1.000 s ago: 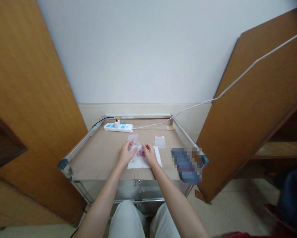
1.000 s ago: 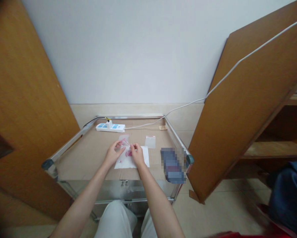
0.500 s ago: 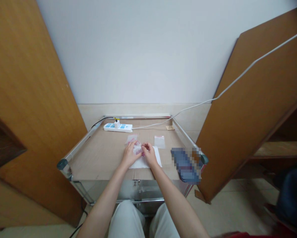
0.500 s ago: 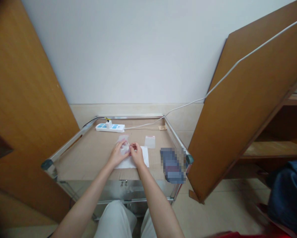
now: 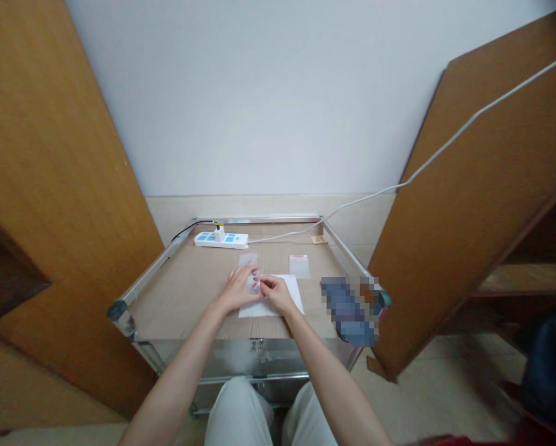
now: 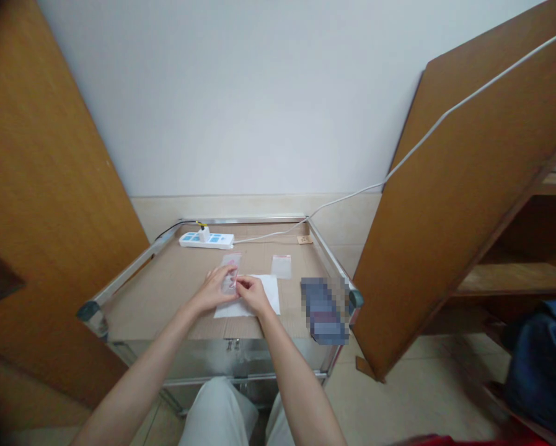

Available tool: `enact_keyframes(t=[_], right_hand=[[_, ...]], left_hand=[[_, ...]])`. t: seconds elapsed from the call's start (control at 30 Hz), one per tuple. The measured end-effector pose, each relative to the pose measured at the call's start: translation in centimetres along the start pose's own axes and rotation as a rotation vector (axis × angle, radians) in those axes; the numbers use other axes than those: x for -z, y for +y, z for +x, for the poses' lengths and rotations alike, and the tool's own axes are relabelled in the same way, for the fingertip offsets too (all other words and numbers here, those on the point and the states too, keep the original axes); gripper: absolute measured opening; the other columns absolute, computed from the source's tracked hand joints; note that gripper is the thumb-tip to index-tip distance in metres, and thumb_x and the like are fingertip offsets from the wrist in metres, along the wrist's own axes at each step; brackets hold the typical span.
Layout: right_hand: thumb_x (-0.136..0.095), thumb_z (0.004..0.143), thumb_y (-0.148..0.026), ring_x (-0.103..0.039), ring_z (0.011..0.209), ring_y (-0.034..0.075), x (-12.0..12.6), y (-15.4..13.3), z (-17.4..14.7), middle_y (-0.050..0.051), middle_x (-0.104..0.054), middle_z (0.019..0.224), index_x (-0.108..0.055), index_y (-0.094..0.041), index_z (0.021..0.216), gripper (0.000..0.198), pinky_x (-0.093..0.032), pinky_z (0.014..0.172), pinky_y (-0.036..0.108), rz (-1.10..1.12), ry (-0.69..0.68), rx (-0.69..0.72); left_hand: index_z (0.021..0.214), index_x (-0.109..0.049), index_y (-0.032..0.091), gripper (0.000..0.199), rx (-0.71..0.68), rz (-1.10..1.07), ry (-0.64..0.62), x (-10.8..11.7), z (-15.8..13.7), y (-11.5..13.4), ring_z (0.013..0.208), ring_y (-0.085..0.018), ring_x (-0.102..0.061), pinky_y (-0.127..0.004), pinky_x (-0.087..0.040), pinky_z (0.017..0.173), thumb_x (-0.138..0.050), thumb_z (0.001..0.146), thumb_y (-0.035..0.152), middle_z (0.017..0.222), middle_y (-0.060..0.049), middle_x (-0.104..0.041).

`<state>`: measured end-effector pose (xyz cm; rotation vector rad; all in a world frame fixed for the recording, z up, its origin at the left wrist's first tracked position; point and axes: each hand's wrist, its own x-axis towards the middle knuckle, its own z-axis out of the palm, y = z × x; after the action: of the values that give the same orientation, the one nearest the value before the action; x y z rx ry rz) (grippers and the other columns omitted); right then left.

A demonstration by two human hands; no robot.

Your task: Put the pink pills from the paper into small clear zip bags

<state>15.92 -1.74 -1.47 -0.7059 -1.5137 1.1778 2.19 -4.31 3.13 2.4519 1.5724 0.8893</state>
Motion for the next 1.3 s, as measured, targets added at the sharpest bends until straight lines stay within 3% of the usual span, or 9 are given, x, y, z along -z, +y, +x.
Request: enact_keyframes(t=[0.1, 0.37, 0.57, 0.67, 0.8, 1.07, 1.3], right_hand=[[-0.049, 0.066, -0.018, -0.056, 0.063, 0.014, 0.1, 0.4, 0.1, 0.003, -0.065, 0.076, -0.063, -0.017, 0.081, 0.021, -0.042, 0.058, 0.025, -0.006, -0.016, 0.019], [-0.038, 0.064, -0.004, -0.052, 0.072, 0.012, 0.4, 0.5, 0.2, 0.002, -0.058, 0.071, -0.064, -0.018, 0.07, 0.03, -0.039, 0.069, 0.024, -0.269, -0.03, 0.225], [-0.042, 0.068, -0.009, -0.049, 0.067, 0.012, 0.2, 0.0, 0.0, 0.002, -0.057, 0.071, -0.063, -0.017, 0.078, 0.024, -0.038, 0.062, 0.022, -0.314, -0.054, 0.186], [-0.049, 0.07, -0.019, -0.047, 0.062, 0.011, 0.2, -0.5, -0.1, 0.002, -0.056, 0.07, -0.063, -0.016, 0.078, 0.015, -0.036, 0.058, 0.021, -0.316, -0.059, 0.169], [-0.057, 0.067, -0.03, -0.042, 0.055, 0.01, 0.2, -1.0, -0.2, 0.001, -0.052, 0.065, -0.062, -0.015, 0.078, 0.019, -0.034, 0.052, 0.02, -0.336, -0.051, 0.147], [-0.058, 0.066, -0.032, -0.042, 0.056, 0.01, 0.2, -0.9, -0.2, 0.0, -0.052, 0.064, -0.061, -0.015, 0.074, 0.019, -0.033, 0.053, 0.021, -0.35, -0.033, 0.152], [-0.051, 0.072, -0.031, -0.047, 0.064, 0.012, 0.3, -1.0, -0.3, 0.001, -0.054, 0.066, -0.06, -0.016, 0.068, 0.017, -0.036, 0.061, 0.022, -0.289, -0.04, 0.171]], left_hand=[[0.11, -0.041, 0.023, 0.063, -0.033, 0.009, -0.038, 0.1, -0.2, -0.3, 0.102, -0.021, -0.04, -0.034, -0.029, 0.085, -0.061, 0.055, 0.044, 0.11, -0.003, -0.049], [0.108, -0.044, 0.024, 0.051, -0.072, 0.017, -0.029, 0.2, -0.1, 0.3, 0.103, -0.02, -0.04, -0.033, -0.027, 0.087, -0.057, 0.061, 0.038, 0.109, -0.003, -0.05], [0.107, -0.046, 0.024, 0.049, -0.091, 0.015, -0.059, 0.9, -0.1, 0.3, 0.102, -0.02, -0.04, -0.034, -0.027, 0.088, -0.058, 0.06, 0.036, 0.107, -0.003, -0.051], [0.106, -0.047, 0.025, 0.048, -0.104, 0.016, -0.075, 1.2, -0.1, 0.3, 0.102, -0.02, -0.04, -0.034, -0.028, 0.087, -0.058, 0.061, 0.036, 0.106, -0.003, -0.051], [0.107, -0.046, 0.026, 0.049, -0.121, 0.024, -0.064, 1.5, -0.3, 0.4, 0.103, -0.02, -0.039, -0.035, -0.027, 0.088, -0.058, 0.061, 0.037, 0.107, -0.003, -0.05], [0.107, -0.047, 0.026, 0.047, -0.154, 0.011, -0.022, 1.2, -0.9, 0.3, 0.103, -0.018, -0.039, -0.034, -0.025, 0.091, -0.058, 0.063, 0.037, 0.106, -0.002, -0.05], [0.107, -0.047, 0.028, 0.047, -0.074, -0.006, -0.02, 0.8, -0.9, 0.2, 0.099, -0.018, -0.042, -0.033, -0.03, 0.084, -0.058, 0.063, 0.039, 0.102, -0.002, -0.051]])
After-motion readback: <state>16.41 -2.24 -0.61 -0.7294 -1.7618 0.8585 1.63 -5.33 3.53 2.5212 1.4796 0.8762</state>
